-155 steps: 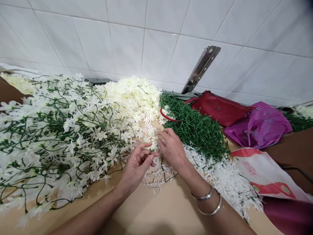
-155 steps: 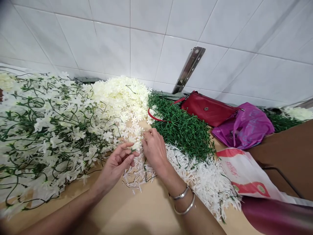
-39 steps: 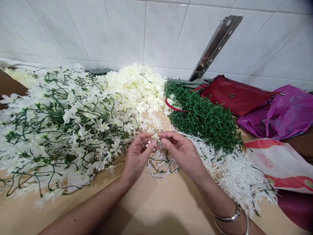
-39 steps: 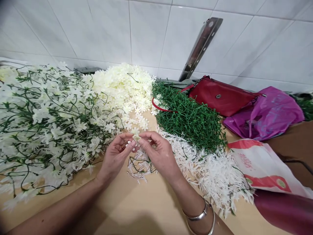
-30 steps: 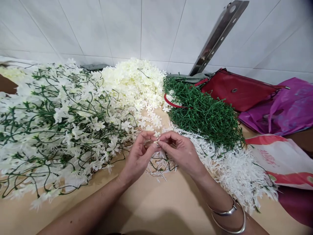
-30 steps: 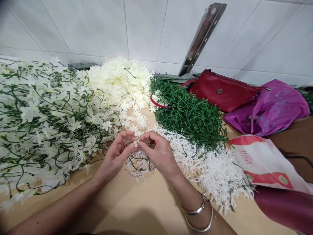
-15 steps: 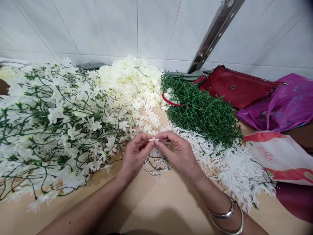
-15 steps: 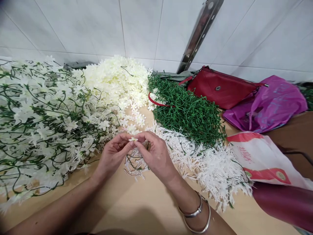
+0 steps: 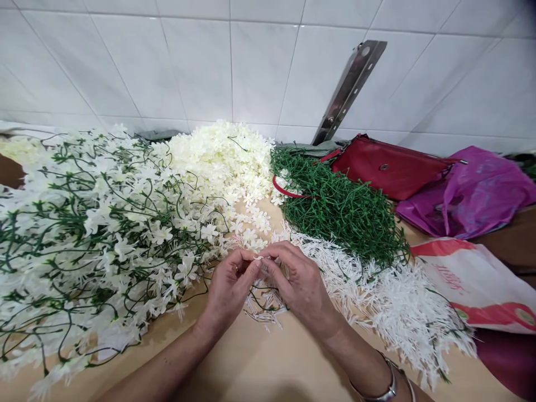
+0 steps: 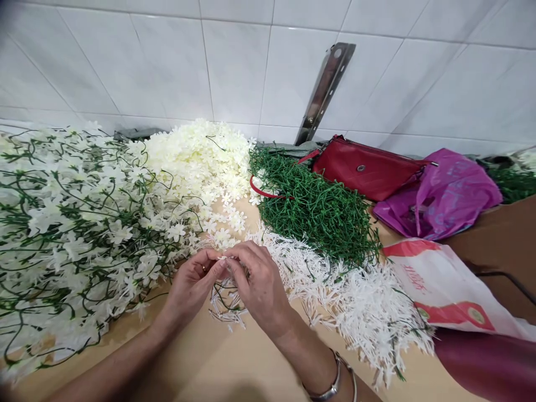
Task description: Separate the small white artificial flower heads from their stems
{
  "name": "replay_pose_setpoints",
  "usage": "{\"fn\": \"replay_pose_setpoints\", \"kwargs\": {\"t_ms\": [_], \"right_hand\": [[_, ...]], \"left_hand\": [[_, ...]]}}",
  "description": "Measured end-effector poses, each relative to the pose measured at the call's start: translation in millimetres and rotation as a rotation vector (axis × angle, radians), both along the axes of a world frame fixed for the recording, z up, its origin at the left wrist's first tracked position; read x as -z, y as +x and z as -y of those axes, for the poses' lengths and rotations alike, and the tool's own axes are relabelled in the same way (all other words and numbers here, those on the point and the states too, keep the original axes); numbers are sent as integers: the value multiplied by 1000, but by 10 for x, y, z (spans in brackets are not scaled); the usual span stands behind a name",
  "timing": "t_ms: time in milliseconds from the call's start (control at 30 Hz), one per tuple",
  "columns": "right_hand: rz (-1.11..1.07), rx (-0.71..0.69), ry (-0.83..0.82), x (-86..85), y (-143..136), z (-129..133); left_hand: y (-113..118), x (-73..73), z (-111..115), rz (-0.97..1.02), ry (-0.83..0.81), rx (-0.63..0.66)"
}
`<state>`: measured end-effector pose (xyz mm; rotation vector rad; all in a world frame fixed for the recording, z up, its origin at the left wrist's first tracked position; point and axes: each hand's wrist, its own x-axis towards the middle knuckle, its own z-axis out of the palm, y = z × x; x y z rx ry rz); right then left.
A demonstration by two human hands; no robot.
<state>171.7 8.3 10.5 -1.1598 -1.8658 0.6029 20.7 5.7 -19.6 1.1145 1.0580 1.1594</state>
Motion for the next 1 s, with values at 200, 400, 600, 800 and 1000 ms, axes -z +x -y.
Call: {"fn": "replay_pose_setpoints", "kwargs": {"t_ms": [200, 400, 600, 800, 1000], "right_hand": [[-58, 31, -63, -18, -2, -4], [-154, 62, -286, -4, 13, 0], [-292, 5, -479, 30, 0, 6], [-360, -77, -539, -23, -38, 17], [-345, 35, -415, 1, -18, -18]], "left_hand": [[-8, -28, -6, -74, -20, 0], [-37, -61, 15, -201, 38, 21], [-51, -94, 37, -340, 133, 36], [-35, -138, 35, -377, 164, 47], [-24, -68, 23, -237, 69, 75]]}}
